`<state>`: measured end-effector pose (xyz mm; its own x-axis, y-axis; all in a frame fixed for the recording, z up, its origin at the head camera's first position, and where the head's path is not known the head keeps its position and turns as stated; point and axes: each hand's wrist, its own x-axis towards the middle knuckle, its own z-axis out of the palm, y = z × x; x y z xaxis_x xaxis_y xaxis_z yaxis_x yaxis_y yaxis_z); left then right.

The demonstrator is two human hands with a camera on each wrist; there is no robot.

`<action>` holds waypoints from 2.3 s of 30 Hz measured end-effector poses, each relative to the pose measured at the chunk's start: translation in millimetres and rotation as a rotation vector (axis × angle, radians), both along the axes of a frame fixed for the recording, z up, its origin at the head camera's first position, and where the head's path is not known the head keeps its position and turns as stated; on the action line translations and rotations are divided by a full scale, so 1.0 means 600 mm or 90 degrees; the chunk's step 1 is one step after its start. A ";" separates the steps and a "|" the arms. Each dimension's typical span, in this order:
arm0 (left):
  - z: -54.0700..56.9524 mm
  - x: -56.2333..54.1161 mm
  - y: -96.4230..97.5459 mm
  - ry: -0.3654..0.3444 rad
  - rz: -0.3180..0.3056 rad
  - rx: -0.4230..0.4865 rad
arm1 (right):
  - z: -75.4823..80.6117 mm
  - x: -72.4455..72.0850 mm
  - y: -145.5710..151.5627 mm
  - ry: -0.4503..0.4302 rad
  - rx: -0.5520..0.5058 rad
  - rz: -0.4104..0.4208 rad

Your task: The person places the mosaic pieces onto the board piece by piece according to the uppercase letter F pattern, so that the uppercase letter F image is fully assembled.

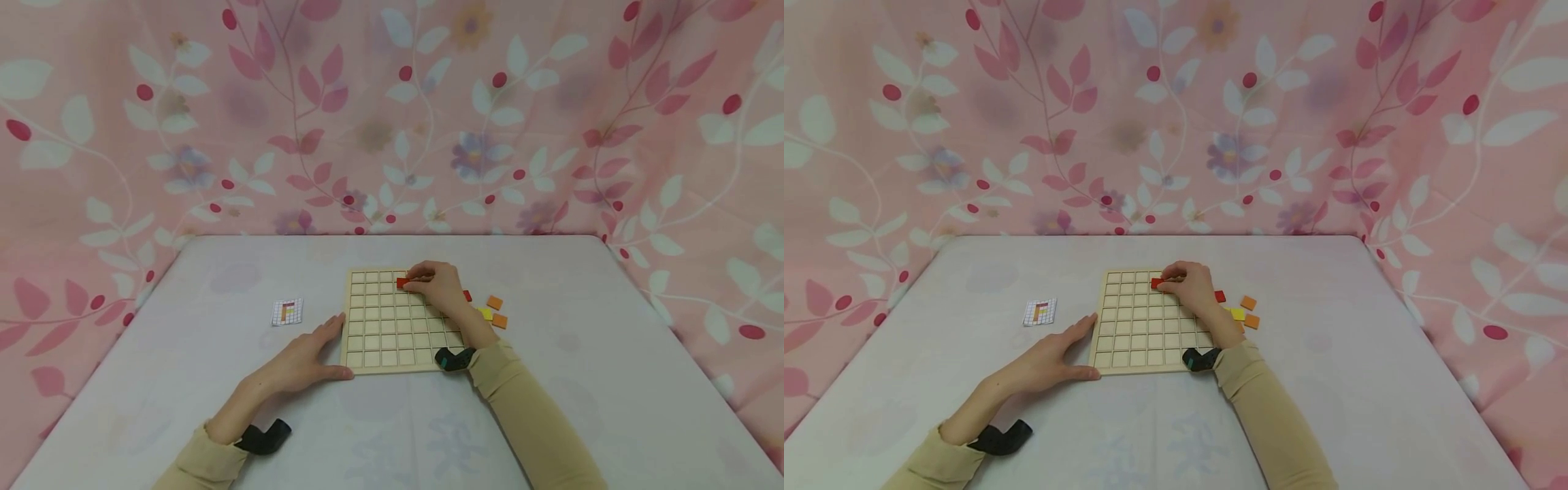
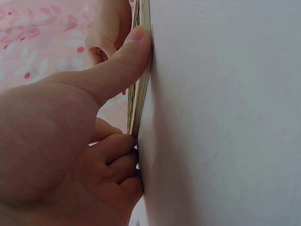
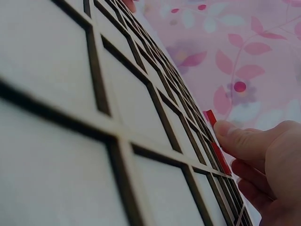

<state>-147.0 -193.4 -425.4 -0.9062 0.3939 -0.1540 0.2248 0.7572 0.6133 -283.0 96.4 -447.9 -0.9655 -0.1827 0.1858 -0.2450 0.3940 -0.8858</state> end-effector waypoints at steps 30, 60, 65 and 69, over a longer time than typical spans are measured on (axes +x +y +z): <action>-0.002 -0.001 0.000 0.006 -0.002 -0.007 | -0.003 0.006 -0.006 0.037 0.035 0.035; -0.001 0.001 0.001 0.004 -0.002 0.004 | -0.005 0.006 -0.006 0.028 0.071 0.034; -0.003 0.001 0.001 0.003 -0.002 0.003 | 0.011 0.009 -0.003 0.018 0.065 0.026; -0.003 0.002 -0.001 0.001 0.002 0.002 | 0.042 0.015 0.007 0.021 0.046 0.022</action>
